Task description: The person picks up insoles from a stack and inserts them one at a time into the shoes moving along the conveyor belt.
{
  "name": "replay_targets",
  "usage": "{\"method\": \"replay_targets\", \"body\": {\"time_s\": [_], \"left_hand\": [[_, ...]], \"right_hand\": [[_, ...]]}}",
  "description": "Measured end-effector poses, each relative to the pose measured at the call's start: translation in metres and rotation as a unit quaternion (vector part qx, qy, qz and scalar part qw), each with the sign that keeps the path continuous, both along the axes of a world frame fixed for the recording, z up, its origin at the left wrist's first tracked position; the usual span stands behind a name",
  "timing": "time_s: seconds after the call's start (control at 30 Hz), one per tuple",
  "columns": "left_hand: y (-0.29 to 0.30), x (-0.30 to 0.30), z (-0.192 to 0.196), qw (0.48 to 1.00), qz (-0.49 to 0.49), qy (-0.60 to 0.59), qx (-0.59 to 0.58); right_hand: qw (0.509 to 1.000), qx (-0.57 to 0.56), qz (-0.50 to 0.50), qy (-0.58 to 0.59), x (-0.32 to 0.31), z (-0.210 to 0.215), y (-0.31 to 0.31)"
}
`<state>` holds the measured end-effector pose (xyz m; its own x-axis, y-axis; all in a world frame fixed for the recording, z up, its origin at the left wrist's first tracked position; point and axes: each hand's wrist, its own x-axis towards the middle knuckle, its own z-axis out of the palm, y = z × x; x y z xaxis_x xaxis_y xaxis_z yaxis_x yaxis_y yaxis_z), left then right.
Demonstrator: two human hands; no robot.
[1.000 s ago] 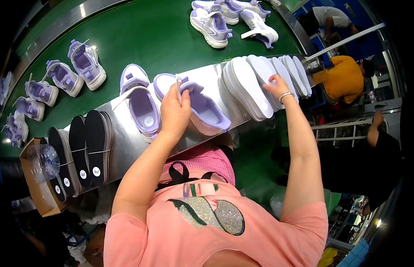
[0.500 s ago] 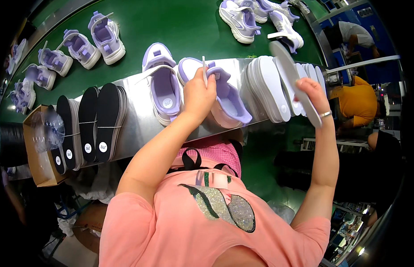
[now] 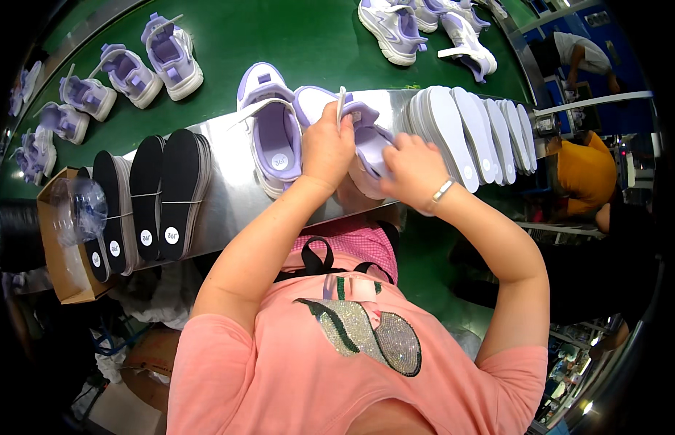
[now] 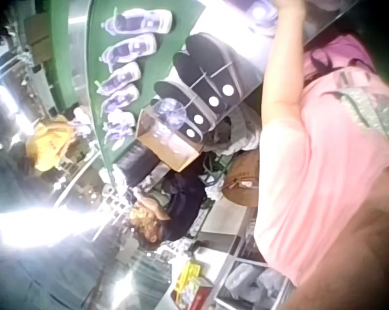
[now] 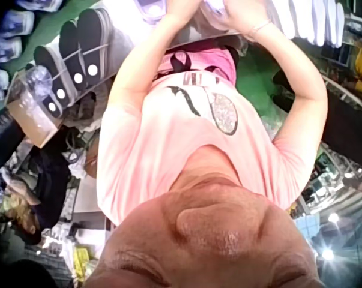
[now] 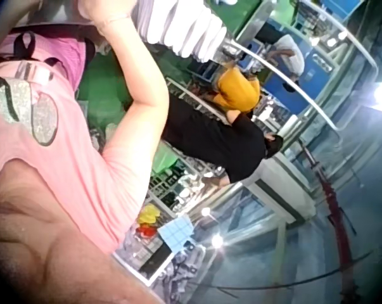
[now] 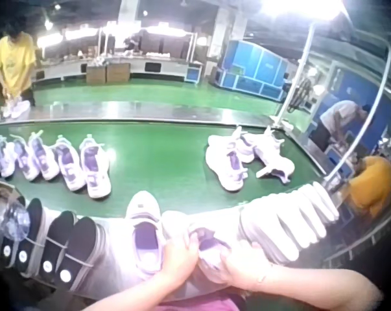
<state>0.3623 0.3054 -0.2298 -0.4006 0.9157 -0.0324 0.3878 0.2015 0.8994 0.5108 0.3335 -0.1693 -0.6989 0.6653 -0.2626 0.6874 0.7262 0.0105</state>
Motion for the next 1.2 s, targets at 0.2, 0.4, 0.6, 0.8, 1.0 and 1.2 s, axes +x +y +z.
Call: {"method": "replay_targets", "body": {"time_s": [0.2, 0.4, 0.6, 0.8, 1.0, 1.2], "left_hand": [[-0.002, 0.002, -0.001, 1.0, 0.007, -0.004, 0.007], [-0.003, 0.0, 0.0, 1.0, 0.007, -0.017, 0.01], [-0.004, 0.0, -0.001, 1.0, 0.003, -0.03, -0.007], [-0.005, 0.005, -0.017, 0.995, 0.05, -0.052, 0.072], [-0.004, 0.004, -0.017, 0.995, 0.044, -0.069, 0.06], [-0.002, 0.001, -0.013, 0.996, 0.017, -0.087, 0.015]], "right_hand": [[0.995, -0.09, -0.033, -0.04, 0.021, 0.045, -0.006], [0.997, -0.007, 0.071, 0.001, -0.005, 0.008, 0.003], [0.994, -0.04, 0.09, -0.037, -0.02, -0.025, 0.009], [0.987, -0.132, 0.052, -0.074, -0.029, -0.04, 0.021], [0.956, -0.231, 0.043, -0.178, -0.042, -0.038, 0.031], [0.939, -0.243, 0.035, -0.241, -0.06, -0.031, 0.037]]}}
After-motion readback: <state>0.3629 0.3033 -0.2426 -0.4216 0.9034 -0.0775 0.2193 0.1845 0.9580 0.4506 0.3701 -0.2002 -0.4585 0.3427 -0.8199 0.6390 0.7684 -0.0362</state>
